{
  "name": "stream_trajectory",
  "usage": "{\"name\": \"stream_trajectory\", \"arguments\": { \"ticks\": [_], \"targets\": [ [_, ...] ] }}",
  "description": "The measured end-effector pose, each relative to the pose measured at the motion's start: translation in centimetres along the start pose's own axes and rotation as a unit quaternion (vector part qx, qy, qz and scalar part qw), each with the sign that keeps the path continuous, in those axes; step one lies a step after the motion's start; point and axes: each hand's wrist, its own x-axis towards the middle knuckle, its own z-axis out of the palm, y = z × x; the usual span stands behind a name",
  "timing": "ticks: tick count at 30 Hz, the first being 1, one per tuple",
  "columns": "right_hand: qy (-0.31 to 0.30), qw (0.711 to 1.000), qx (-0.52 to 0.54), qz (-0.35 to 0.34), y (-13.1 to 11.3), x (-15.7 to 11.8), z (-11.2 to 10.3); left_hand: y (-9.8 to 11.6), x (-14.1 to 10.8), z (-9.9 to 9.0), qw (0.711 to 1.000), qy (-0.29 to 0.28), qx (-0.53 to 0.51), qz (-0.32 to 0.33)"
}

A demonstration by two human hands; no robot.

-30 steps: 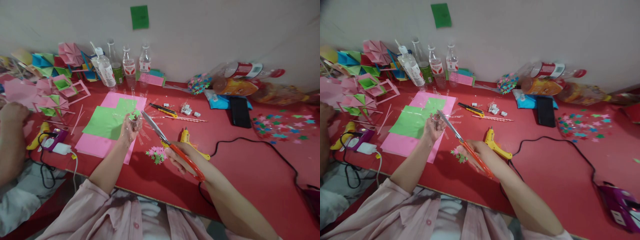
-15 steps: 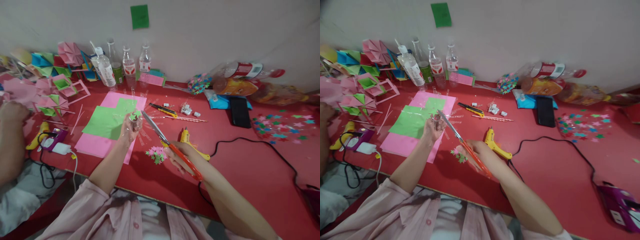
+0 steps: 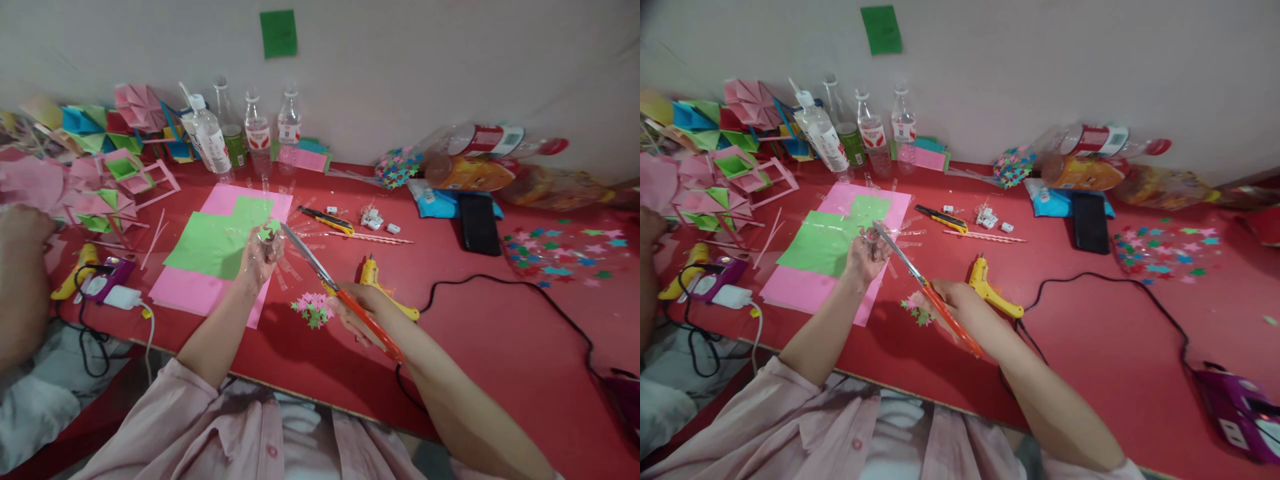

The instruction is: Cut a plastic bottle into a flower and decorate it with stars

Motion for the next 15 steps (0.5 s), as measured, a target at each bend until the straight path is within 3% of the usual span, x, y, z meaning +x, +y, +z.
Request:
{"name": "stream_trajectory", "arguments": {
  "ticks": [9,15],
  "targets": [
    [0.011,1.000,-0.013,-0.005,0.19,0.05,-0.15,-0.08,0.22,-0.47,0.999,0.042,0.004,0.009],
    [-0.001,0.999,0.051,-0.002,-0.17,-0.59,-0.50,0.10,-0.04,-0.14,1.000,0.009,-0.011,0.023]
  ]
}}
